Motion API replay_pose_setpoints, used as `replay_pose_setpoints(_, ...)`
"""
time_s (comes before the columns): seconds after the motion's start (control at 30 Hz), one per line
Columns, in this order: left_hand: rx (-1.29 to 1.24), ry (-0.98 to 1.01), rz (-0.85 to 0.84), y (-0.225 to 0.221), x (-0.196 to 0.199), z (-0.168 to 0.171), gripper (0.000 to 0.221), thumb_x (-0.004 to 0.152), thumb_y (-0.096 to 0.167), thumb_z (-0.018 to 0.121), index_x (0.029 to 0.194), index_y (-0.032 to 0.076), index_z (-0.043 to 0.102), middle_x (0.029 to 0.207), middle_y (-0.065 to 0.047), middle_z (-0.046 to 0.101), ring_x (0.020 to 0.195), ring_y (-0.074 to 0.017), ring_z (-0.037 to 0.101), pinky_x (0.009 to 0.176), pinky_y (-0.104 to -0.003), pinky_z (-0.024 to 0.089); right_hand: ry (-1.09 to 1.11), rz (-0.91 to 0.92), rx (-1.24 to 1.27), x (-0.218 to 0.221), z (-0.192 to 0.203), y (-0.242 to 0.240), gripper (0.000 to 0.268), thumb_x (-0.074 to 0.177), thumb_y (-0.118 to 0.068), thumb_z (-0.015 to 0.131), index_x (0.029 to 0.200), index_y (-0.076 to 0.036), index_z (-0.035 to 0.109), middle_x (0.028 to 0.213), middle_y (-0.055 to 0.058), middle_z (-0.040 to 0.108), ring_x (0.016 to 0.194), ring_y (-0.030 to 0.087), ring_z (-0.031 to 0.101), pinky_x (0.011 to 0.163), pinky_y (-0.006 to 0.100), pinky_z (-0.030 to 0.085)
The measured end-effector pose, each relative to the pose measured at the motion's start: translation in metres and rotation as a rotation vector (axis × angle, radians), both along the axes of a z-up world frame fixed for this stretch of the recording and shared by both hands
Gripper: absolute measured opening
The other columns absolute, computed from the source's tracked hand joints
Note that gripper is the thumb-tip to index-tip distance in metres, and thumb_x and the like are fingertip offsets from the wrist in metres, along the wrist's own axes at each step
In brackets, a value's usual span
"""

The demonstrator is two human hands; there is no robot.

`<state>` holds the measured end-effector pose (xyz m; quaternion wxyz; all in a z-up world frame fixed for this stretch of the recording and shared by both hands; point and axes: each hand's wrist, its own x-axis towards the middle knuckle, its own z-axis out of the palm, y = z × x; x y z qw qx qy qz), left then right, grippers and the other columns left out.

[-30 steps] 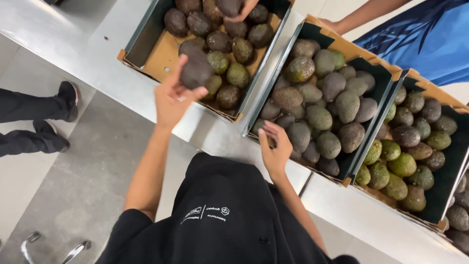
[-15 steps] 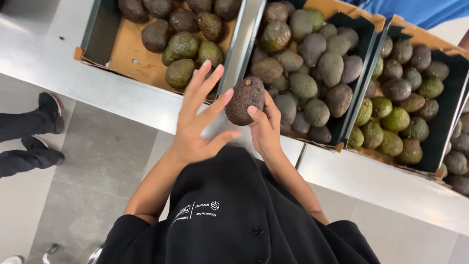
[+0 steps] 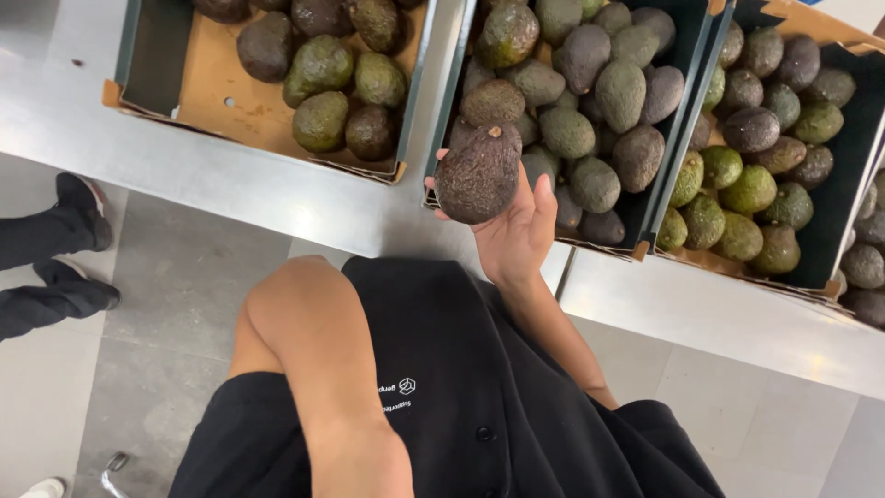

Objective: Sorting avocados from crates onto a table and into other crates based on quality and ripeness.

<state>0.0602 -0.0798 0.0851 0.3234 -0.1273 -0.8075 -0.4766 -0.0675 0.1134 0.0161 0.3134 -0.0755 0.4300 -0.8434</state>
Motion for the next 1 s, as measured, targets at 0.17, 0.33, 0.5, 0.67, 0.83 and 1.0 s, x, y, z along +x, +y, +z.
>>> replay_pose_setpoints(0.17, 0.02, 0.018, -0.03, -0.005, -0.011, -0.033, 0.051, 0.087, 0.03, 0.077, 0.13, 0.011, 0.058, 0.145, -0.018, 0.051, 0.136, -0.0458, 0.048, 0.117, -0.06, 0.033, -0.036, -0.017, 0.001, -0.002, 0.001, 0.006, 0.083, 0.105, -0.064, 0.026, 0.163, -0.005, 0.03, 0.15, 0.031, 0.054, 0.126, 0.045, 0.064, 0.095, 0.05, 0.06)
replay_pose_setpoints(0.33, 0.032, 0.037, -0.048, -0.064, 0.004, -0.207, 0.049, 0.085, 0.028, 0.077, 0.126, 0.011, 0.057, 0.142, -0.018, 0.052, 0.132, -0.0452, 0.05, 0.113, -0.058, 0.034, -0.169, 0.026, -0.096, -0.005, 0.006, 0.01, 0.089, 0.104, -0.067, 0.033, 0.164, -0.002, 0.033, 0.155, 0.032, 0.05, 0.133, 0.045, 0.061, 0.097, 0.047, 0.06)
replay_pose_setpoints(0.5, 0.049, 0.052, -0.063, -0.064, 0.013, -0.221, 0.046, 0.083, 0.025, 0.076, 0.123, 0.011, 0.057, 0.139, -0.018, 0.054, 0.128, -0.0446, 0.052, 0.11, -0.057, 0.036, -0.258, 0.042, -0.224, -0.007, 0.001, 0.017, 0.081, 0.103, -0.057, 0.047, 0.165, -0.008, 0.032, 0.162, 0.027, 0.042, 0.139, 0.044, 0.056, 0.1, 0.051, 0.059)
replay_pose_setpoints(0.67, 0.037, 0.082, -0.076, -0.066, 0.012, -0.226, 0.044, 0.081, 0.022, 0.075, 0.119, 0.01, 0.057, 0.135, -0.017, 0.055, 0.124, -0.044, 0.054, 0.106, -0.056, 0.038, -0.316, 0.075, -0.386, -0.011, 0.009, 0.015, 0.076, 0.102, -0.044, 0.048, 0.164, -0.004, 0.031, 0.168, 0.025, 0.037, 0.147, 0.045, 0.049, 0.108, 0.052, 0.057)
replay_pose_setpoints(0.83, 0.005, 0.088, -0.106, -0.077, 0.016, -0.224, 0.042, 0.079, 0.019, 0.075, 0.116, 0.01, 0.056, 0.132, -0.017, 0.056, 0.119, -0.0434, 0.056, 0.102, -0.054, 0.039, -0.373, 0.056, -0.437, -0.013, 0.01, 0.012, 0.066, 0.108, -0.031, 0.04, 0.165, 0.0, 0.027, 0.17, 0.029, 0.029, 0.153, 0.049, 0.038, 0.116, 0.055, 0.049)
replay_pose_setpoints(1.0, -0.025, 0.103, -0.129, -0.083, 0.017, -0.22, 0.04, 0.077, 0.017, 0.074, 0.112, 0.01, 0.056, 0.129, -0.017, 0.057, 0.115, -0.0428, 0.058, 0.098, -0.053, 0.041, -0.338, -0.01, -0.268, -0.013, -0.008, 0.016, 0.059, 0.108, -0.033, 0.044, 0.157, -0.001, 0.036, 0.158, 0.023, 0.044, 0.146, 0.04, 0.047, 0.116, 0.055, 0.051)
